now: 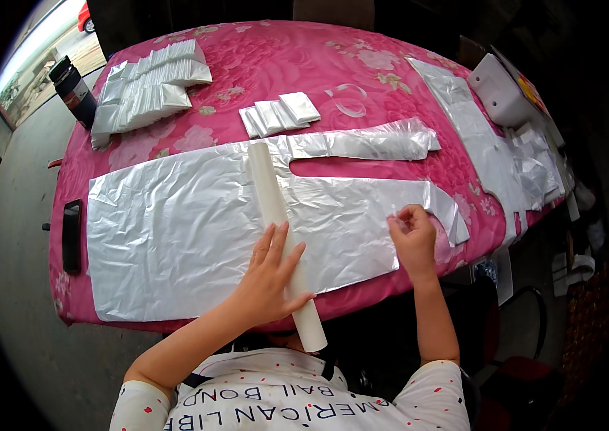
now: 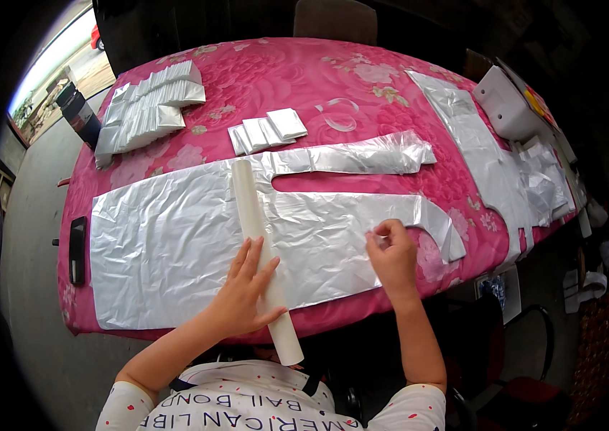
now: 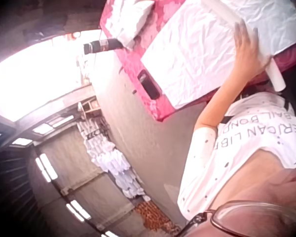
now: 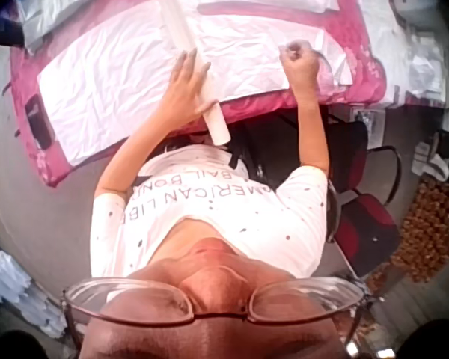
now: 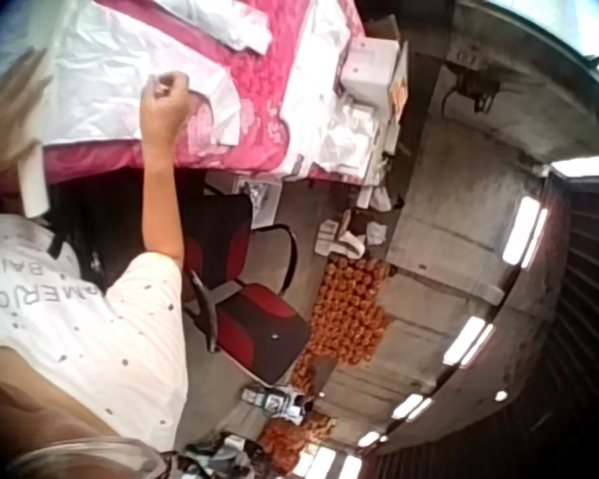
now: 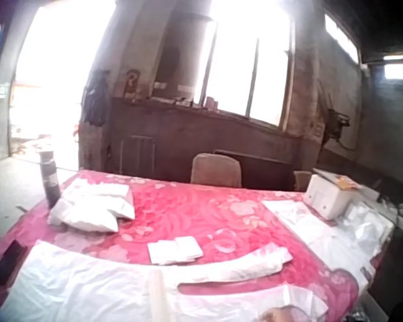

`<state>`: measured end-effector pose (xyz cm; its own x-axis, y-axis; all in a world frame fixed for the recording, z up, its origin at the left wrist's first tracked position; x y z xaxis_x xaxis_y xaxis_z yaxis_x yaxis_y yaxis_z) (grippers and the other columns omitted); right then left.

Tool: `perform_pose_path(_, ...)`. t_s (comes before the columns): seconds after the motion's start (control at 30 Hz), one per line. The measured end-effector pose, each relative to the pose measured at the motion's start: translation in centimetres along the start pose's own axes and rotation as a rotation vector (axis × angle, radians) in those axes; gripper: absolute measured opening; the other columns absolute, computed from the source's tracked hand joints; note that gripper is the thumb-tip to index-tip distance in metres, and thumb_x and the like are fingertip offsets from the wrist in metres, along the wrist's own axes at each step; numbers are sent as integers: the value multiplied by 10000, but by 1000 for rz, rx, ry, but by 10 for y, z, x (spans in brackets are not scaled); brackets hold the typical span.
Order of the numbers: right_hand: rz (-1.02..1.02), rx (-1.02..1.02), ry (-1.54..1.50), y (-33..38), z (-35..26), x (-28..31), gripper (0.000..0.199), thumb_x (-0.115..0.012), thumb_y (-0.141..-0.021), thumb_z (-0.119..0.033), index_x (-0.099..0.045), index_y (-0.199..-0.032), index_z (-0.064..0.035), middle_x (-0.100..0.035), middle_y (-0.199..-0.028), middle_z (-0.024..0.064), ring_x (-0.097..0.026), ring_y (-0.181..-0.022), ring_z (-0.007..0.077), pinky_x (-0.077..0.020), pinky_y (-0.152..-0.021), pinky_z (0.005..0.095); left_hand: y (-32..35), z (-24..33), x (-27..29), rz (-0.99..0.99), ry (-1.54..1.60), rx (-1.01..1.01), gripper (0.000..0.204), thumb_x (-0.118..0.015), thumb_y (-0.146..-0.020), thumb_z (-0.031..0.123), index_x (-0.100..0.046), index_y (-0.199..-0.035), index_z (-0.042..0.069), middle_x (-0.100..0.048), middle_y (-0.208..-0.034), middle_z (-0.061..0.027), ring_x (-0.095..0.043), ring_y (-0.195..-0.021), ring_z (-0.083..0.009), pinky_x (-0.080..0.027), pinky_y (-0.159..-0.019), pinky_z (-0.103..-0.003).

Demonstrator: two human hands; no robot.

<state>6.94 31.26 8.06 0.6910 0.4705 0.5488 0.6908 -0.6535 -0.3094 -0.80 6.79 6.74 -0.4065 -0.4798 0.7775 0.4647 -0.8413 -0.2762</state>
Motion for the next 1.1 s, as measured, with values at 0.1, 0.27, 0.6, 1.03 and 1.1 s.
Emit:
perform_pose_path(0.1, -305, -16, -372, 45, -55, -65, 153, -660, -771, -57, -549, -869, -18, -601, -740, 51, -601, -705, 101, -472, -627, 239, 0, -11, 6, 96, 602, 184, 528, -635, -799, 191, -437, -1252, 5, -345, -1344, -232, -372, -1225, -332, -332, -994, -426)
perform_pose_path(0.27, -790, 238, -371, 116, -129, -121, 284, -675, -751, -84, -581, -1007, -7, -631, -942, 112, -623, -855, 264, -496, -722, 299, 24, -53, -18, -138, 1341, 870, 317, -592, -851, 81, -508, -1137, -28, -619, -1019, -125, -613, -886, -155, -495, -763, -266)
perform_pose_path(0.6, -500, 182, 341, 138, -104, -76, 500, -704, -700, -433, -552, -932, -18, -616, -866, 133, -606, -787, 277, -481, -628, 355, 145, -203, 110, -19, 951, 1007, 126, -611, -802, 66, -598, -906, -6, -638, -772, -88, -614, -672, -152, -500, -641, -275)
perform_pose_path(1.03, -790, -221, 256, 165, -60, -92, 486, -623, -763, -437, -551, -845, 36, -621, -687, 205, -625, -635, 357, -498, -590, 410, 85, -142, 164, 29, -639, 454, 354, -609, -696, 2, -551, -1043, -35, -552, -1149, -148, -547, -1033, -270, -450, -868, -359)
perform_pose_path(1.1, -806, -240, 241, 167, -60, -92, 481, -619, -767, -432, -553, -853, 37, -624, -699, 208, -628, -654, 358, -498, -602, 408, 62, -110, 142, 122, -636, 244, 434, -580, -671, -25, -531, -1102, -30, -444, -1275, -167, -423, -1172, -329, -368, -970, -406)
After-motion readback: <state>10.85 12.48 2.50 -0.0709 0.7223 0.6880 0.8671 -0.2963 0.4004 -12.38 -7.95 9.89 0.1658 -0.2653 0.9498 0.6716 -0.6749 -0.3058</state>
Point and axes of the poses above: each hand's wrist, its own y-axis away from the middle knuckle, its own x-axis out of the back of the hand, z = x × y, the point moved 8 cm from there along -y, towards the middle knuckle
